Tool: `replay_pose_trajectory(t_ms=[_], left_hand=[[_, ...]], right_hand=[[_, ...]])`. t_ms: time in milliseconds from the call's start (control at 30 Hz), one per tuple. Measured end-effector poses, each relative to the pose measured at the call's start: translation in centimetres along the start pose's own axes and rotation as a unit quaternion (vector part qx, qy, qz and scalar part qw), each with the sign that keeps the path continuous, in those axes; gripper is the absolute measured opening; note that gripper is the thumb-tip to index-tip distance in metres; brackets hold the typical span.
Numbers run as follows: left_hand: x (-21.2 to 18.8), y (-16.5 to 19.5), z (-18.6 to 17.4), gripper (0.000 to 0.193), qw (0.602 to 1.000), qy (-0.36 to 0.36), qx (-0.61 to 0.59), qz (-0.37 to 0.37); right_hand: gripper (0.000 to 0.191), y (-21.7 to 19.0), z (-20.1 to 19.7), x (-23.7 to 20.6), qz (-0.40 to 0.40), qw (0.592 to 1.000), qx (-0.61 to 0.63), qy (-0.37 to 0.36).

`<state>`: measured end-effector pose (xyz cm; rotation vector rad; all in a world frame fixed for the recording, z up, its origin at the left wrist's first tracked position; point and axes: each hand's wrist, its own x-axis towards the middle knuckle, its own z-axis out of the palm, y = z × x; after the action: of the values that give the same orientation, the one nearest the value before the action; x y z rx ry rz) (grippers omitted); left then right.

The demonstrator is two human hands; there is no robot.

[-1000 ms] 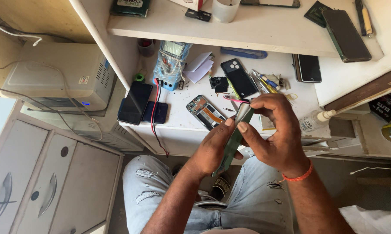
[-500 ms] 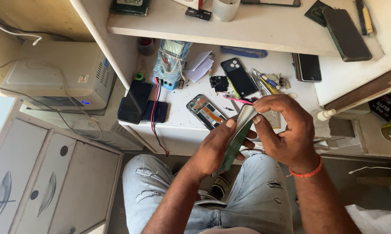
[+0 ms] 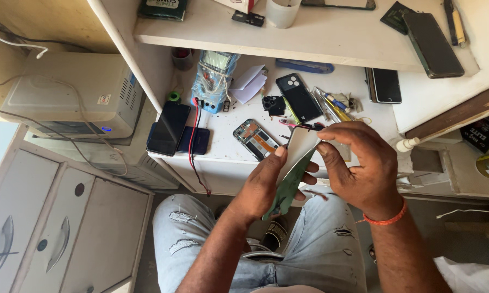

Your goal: The person pries open a smartphone at a cluttered repair workbench, using a small blade to separate the back cover from the frame. They lift off the cover, handle the exposed battery and internal components, then peel a green adhesive sheet and press it onto the phone body.

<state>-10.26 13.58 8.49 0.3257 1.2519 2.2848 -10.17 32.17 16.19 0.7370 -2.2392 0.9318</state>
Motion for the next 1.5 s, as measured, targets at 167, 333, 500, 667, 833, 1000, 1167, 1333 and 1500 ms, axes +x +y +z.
replay_pose_trajectory(t_ms=[167, 333, 500, 667, 833, 1000, 1167, 1333, 1500], left_hand=[[0.2, 0.2, -0.1, 0.068, 1.0, 0.025, -0.012, -0.008], [-0.1, 0.5, -0.7, 0.074, 0.999, 0.05, 0.013, -0.005], [0.1, 0.3, -1.0, 0.071, 0.995, 0.011, -0.07, 0.064], [0.7, 0.3, -1.4, 0.074, 0.981, -0.045, -0.175, 0.069], [1.3, -0.4, -1.6, 0.083, 0.978, -0.041, -0.181, 0.101], [1.3, -1.6, -1.6, 0.082, 0.99, 0.04, -0.05, 0.129], [2.0, -2.7, -0.8, 0.071, 0.984, 0.136, -0.007, 0.111], [2.5, -3.2, 0.2, 0.066, 0.97, 0.209, -0.01, 0.12], [2.6, -2.5, -0.6, 0.064, 0.949, 0.287, -0.097, 0.09]], right_hand=[[0.013, -0.1, -0.2, 0.0, 0.004, 0.999, 0.032, -0.007], [0.012, -0.5, -1.0, -0.3, -0.003, 0.998, 0.063, -0.013], [0.015, -2.0, -2.3, -1.2, 0.002, 0.992, 0.129, 0.001], [0.015, -3.0, -3.2, -1.6, 0.011, 0.986, 0.163, -0.009], [0.03, -2.8, -3.0, -2.1, 0.059, 0.975, 0.21, -0.028], [0.051, -1.2, -0.4, -3.2, 0.061, 0.976, 0.21, -0.016], [0.075, 0.3, 2.9, -4.4, 0.151, 0.93, 0.333, 0.017], [0.101, 0.4, 4.8, -5.2, 0.245, 0.921, 0.304, -0.014], [0.091, -0.5, 5.2, -6.5, 0.234, 0.94, 0.234, -0.084]])
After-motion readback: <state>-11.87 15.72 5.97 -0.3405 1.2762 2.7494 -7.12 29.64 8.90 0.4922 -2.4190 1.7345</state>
